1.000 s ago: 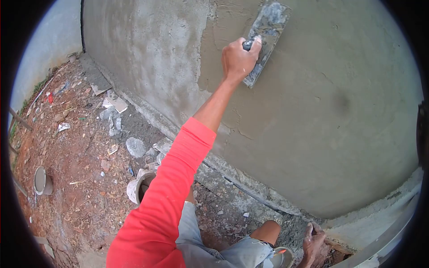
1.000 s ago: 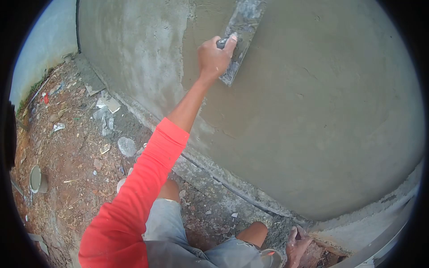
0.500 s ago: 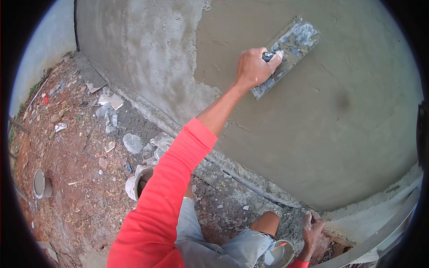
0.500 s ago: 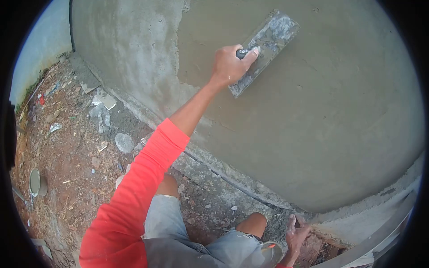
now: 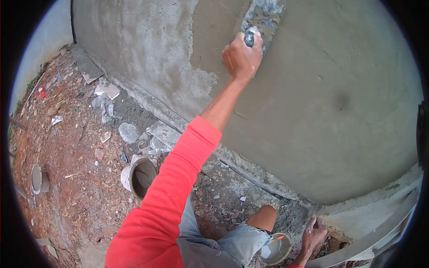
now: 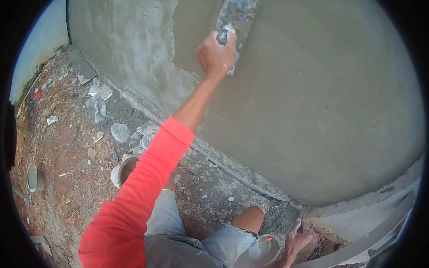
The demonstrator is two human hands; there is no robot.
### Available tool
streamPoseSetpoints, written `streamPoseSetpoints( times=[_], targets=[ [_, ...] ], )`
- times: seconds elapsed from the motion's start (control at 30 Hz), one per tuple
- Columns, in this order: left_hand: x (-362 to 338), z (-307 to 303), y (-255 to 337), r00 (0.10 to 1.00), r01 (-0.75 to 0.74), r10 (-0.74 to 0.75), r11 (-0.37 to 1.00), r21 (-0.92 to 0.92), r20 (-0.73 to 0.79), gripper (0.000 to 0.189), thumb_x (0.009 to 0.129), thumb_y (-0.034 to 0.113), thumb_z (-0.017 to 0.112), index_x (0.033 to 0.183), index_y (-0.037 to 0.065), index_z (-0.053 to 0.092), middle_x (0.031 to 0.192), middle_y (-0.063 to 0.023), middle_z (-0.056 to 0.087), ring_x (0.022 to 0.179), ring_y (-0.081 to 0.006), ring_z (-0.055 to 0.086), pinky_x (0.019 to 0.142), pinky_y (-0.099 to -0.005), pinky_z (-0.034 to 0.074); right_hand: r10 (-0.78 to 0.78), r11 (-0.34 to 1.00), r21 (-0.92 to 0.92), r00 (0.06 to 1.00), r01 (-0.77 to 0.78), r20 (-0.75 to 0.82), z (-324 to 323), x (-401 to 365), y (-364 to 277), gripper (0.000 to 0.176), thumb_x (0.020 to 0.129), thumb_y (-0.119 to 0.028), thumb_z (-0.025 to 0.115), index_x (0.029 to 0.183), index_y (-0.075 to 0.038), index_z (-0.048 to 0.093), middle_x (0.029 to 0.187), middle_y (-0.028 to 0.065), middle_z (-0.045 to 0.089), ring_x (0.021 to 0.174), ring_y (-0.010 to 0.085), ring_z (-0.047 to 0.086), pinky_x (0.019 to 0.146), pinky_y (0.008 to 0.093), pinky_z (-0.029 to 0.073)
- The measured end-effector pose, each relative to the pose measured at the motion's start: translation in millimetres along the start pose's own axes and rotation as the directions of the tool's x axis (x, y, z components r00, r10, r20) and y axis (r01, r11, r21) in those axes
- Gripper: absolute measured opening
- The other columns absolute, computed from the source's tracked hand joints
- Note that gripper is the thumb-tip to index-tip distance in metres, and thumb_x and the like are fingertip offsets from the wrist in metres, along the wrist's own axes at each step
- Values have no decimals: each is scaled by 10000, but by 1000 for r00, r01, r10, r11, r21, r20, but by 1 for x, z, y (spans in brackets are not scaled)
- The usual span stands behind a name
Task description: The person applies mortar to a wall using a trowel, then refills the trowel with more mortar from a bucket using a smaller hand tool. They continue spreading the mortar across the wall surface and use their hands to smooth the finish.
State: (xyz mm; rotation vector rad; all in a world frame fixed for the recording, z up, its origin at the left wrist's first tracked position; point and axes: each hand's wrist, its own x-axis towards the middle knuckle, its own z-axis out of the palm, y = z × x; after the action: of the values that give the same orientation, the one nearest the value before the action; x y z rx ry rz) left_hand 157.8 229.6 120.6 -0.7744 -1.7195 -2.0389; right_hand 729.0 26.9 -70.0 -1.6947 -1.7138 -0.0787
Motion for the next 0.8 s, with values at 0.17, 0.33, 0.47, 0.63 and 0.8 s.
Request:
streamPoseSetpoints(
  times=[0.17,0.33,0.47,0.63,0.8],
  targets=[
    [69,-29,-79,818,559,-537,826,66,-204,497,955,468,724,1003,-21,796,1060,-296,784,1044,-481,754,903,-587,578,281,874,-370,949,-316,-145,-54,-45,50,470,1034,-389,657,1046,58,802,850,329,732,748,511,688,689,582,492],
    [-42,-38,-220,567,761,-807,590,-272,-164,522,1011,429,711,1025,-88,783,1074,-280,792,1026,-446,761,877,-531,600,353,816,-465,933,-343,-70,-36,-78,72,467,1021,-386,675,1088,54,817,874,327,747,823,517,721,743,590,537],
    [-91,-26,-137,867,491,-498,849,-197,12,508,995,426,733,857,-63,750,827,-255,766,802,-409,756,781,-498,576,442,809,-436,897,-394,10,-20,-59,51,471,1010,-376,686,1151,52,823,968,316,786,931,512,754,844,575,578],
    [-77,4,-142,896,430,-416,900,66,-156,522,979,452,745,871,-59,741,808,-247,759,788,-398,755,786,-534,557,269,868,-427,963,-252,-21,-26,-58,43,486,1029,-420,654,1058,33,831,847,340,733,812,533,727,716,613,535],
    [-120,-44,-270,622,731,-781,603,-321,-50,465,1011,418,723,964,-44,683,697,-61,648,600,-213,608,590,-392,476,313,846,-452,950,-285,-12,-23,-87,89,505,1020,-430,650,962,47,806,775,317,708,758,540,687,675,610,501]
  ],
)
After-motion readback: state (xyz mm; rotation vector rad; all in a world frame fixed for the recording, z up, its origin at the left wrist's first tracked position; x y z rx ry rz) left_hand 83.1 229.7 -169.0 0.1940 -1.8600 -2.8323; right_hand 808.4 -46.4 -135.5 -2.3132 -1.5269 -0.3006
